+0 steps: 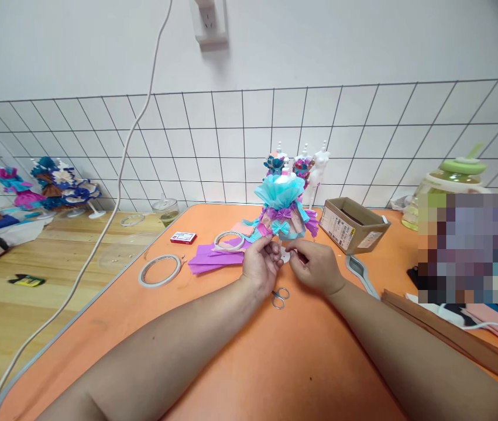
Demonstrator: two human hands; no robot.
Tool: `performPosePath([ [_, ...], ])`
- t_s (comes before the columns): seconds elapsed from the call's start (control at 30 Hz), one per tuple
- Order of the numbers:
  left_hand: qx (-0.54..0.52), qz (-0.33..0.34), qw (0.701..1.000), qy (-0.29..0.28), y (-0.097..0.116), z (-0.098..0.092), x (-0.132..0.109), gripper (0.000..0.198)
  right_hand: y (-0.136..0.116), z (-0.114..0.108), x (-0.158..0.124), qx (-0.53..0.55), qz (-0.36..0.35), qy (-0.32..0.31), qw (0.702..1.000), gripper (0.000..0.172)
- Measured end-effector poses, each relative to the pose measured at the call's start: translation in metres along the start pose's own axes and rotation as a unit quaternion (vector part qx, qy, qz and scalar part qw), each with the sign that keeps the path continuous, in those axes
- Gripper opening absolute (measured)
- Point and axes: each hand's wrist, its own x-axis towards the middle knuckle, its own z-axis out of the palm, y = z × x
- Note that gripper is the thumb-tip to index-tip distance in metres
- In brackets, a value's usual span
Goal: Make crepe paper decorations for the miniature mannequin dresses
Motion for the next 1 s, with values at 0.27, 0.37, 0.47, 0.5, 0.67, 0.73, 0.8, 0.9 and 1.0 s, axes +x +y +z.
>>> performPosePath([
  [0.27,-0.056,-0.046,0.997,0.014,0.003,0.005,-0.008,0.01,0.004,0.001,-0.001,-0.047,0.023,-0.082,0.995,0.026],
  [0.37,-0.063,-0.043,0.997,0.015,0.003,0.003,-0.008,0.009,0.002,0.003,0.0,-0.069,0.02,-0.125,0.99,0.024],
  [0.47,-0.06,-0.047,0.997,0.009,0.003,0.002,-0.007,0.011,0.0,0.004,0.001,-0.086,0.018,-0.153,0.984,0.02],
  [0.5,-0.056,-0.045,0.997,0.007,0.002,0.002,-0.007,0.011,0.0,0.004,0.001,-0.091,0.021,-0.153,0.984,0.019],
  [0.67,-0.005,-0.025,1.0,0.003,-0.002,0.0,-0.006,0.021,0.001,0.003,0.002,-0.117,0.07,-0.076,0.988,0.021],
  [0.73,-0.003,-0.031,1.0,0.005,-0.002,-0.001,-0.005,0.026,0.002,0.002,0.002,-0.12,0.079,-0.042,0.989,0.021],
  [0.8,-0.014,-0.044,0.999,0.007,-0.002,-0.001,-0.005,0.028,0.002,0.001,0.003,-0.114,0.069,-0.023,0.991,0.021],
  [0.9,-0.025,-0.055,0.998,0.005,-0.001,0.0,-0.004,0.026,-0.001,0.0,0.002,-0.097,0.03,-0.004,0.995,0.021],
  [1.0,-0.022,-0.042,0.999,-0.01,-0.001,0.002,-0.005,0.027,-0.004,-0.004,0.0,-0.066,-0.031,0.007,0.997,0.018],
])
